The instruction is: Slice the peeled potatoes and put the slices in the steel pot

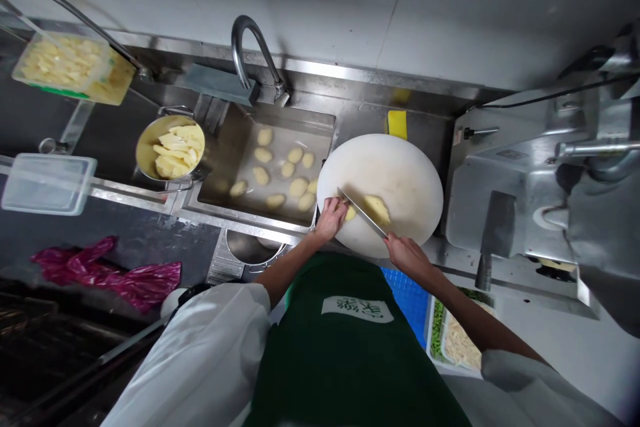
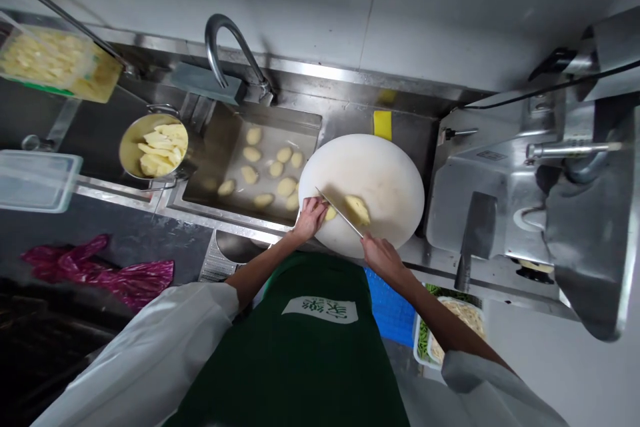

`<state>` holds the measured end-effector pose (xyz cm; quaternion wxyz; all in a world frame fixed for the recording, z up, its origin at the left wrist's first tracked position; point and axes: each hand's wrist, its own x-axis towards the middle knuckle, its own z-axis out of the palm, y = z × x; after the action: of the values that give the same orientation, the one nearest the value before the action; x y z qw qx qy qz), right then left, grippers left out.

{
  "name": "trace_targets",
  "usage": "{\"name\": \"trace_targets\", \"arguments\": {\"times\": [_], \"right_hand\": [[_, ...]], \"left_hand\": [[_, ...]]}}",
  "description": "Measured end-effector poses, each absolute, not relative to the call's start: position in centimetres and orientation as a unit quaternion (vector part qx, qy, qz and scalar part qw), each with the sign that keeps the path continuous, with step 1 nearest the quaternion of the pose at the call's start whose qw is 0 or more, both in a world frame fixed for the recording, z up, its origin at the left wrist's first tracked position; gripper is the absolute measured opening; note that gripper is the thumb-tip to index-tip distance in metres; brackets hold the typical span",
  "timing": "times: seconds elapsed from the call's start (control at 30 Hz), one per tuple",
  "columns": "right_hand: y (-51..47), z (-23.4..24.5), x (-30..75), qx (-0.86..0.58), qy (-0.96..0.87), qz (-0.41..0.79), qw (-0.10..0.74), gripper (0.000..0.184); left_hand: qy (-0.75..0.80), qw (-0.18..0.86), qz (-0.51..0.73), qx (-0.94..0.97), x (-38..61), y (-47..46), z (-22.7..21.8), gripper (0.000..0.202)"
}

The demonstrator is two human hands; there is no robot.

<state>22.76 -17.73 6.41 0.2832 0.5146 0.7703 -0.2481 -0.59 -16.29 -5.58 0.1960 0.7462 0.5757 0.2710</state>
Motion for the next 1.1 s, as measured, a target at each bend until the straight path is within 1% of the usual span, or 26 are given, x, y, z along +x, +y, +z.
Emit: {"name": "trace_targets", "arguments": {"times": [0.1, 0.27, 0.37, 0.53, 0.73, 0.83, 1.1], "right_hand": [[-17.7, 6.3, 22.8, 0.510, 0.779, -0.244, 0.272, 0.037], [-17.5, 6.4, 22.5, 0.510, 0.773, -0.250, 0.281, 0.037], [-17.5, 6.6, 22.5, 0.504, 0.784, -0.245, 0.266, 0.038], [-17.3, 6.5, 22.1, 0.510, 0.771, -0.260, 0.279, 0.036], [-17.2, 6.5, 21.7, 0.506, 0.777, -0.260, 0.270, 0.035], [-17.3, 6.4, 21.6, 0.504, 0.780, -0.251, 0.274, 0.033], [-17.5, 6.0, 21.5, 0.504, 0.779, -0.252, 0.276, 0.036]], "left_hand": [[0.581, 0.195, 0.276, 0.740, -0.4, -16.5, -5.8, 0.025], [0.592, 0.189, 0.291, 0.727, -0.2, -16.8, -6.1, 0.023], [0.591, 0.189, 0.300, 0.725, -0.1, -17.0, -6.3, 0.022], [0.586, 0.158, 0.331, 0.723, 0.0, -17.2, -6.8, 0.020], [0.581, 0.142, 0.348, 0.722, 0.0, -17.4, -7.6, 0.017], [0.576, 0.141, 0.354, 0.723, 0.0, -17.5, -8.1, 0.017], [0.564, 0.146, 0.366, 0.726, -0.1, -17.7, -8.3, 0.021]]}}
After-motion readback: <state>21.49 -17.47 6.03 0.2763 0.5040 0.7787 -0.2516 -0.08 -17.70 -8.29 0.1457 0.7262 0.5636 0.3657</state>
